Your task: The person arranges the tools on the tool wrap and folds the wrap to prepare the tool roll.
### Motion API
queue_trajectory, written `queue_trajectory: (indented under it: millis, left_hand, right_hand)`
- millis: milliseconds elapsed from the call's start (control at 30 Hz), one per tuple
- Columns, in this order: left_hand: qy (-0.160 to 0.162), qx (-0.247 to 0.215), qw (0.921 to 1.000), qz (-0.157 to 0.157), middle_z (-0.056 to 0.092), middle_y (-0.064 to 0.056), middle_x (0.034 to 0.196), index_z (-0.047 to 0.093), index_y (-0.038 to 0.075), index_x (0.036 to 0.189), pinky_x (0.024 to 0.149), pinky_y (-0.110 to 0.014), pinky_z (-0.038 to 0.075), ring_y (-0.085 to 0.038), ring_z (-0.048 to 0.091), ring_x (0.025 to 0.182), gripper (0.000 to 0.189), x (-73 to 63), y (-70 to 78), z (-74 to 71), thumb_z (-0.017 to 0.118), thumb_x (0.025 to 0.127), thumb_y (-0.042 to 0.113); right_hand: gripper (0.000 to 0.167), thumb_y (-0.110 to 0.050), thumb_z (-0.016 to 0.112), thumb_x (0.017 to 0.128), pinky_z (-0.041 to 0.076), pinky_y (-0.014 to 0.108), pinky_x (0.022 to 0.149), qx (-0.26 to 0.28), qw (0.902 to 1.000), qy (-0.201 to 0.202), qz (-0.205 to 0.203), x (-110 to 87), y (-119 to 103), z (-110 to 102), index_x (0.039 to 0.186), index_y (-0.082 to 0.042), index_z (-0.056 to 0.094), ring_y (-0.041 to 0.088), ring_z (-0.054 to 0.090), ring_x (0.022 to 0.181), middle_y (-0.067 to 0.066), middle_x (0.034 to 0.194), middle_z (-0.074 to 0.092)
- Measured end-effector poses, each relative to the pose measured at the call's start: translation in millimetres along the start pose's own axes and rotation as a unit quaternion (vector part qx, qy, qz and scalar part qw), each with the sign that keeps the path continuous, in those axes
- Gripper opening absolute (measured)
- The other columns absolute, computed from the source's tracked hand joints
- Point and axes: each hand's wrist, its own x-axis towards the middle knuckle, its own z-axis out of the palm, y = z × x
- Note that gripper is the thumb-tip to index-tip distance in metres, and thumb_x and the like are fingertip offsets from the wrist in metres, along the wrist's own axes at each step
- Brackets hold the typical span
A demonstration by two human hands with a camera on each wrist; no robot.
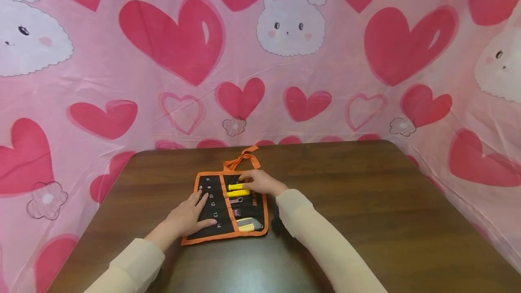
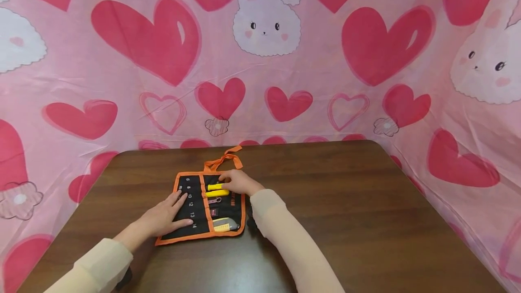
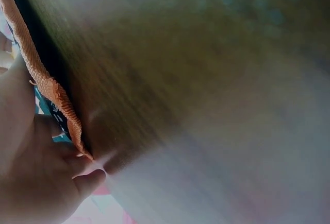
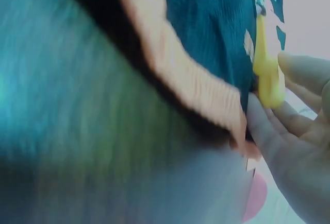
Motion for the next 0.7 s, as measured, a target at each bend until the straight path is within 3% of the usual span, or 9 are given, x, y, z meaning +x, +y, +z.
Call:
queue_trajectory:
  millis: [233, 467, 700]
  left_hand:
    - [0.0, 0.003, 1.0, -0.002, 0.025, -0.026, 0.144, 0.034, 0.0, 0.141, 0.093, -0.06, 0.034, -0.044, 0.028, 0.128, 0.094, 0.2, 0.5, 1.1, 0.055, 0.076, 0.066]
    - [-0.005, 0.006, 1.0, -0.005, 0.024, -0.026, 0.145, 0.033, 0.001, 0.141, 0.092, -0.061, 0.034, -0.044, 0.028, 0.128, 0.095, 0.2, 0.8, 1.8, 0.054, 0.076, 0.067]
    - [-0.006, 0.004, 0.9999, -0.008, 0.024, -0.026, 0.145, 0.033, 0.001, 0.141, 0.092, -0.061, 0.034, -0.044, 0.027, 0.128, 0.096, 0.1, 0.7, 2.1, 0.054, 0.076, 0.068]
  right_hand:
    - [0.025, -0.004, 0.061, 0.086, 0.046, 0.035, 0.087, 0.03, 0.9994, -0.017, 0.005, -2.7, 10.0, -6.5, 0.111, -0.005, 0.058, 0.021, 0.054, 0.1, 0.006, 0.11, 0.058]
    - [0.009, -0.007, 0.06, 0.089, 0.048, 0.03, 0.072, 0.035, 0.9993, 0.001, 0.015, -4.0, 13.0, -5.2, 0.097, -0.008, 0.06, 0.016, 0.054, 0.08, 0.001, 0.093, 0.059]
    - [0.012, -0.011, 0.058, 0.091, 0.05, 0.026, 0.063, 0.042, 0.999, 0.002, 0.015, -3.4, 7.2, -6.2, 0.1, -0.009, 0.066, 0.014, 0.056, 0.07, 0.0, 0.088, 0.061]
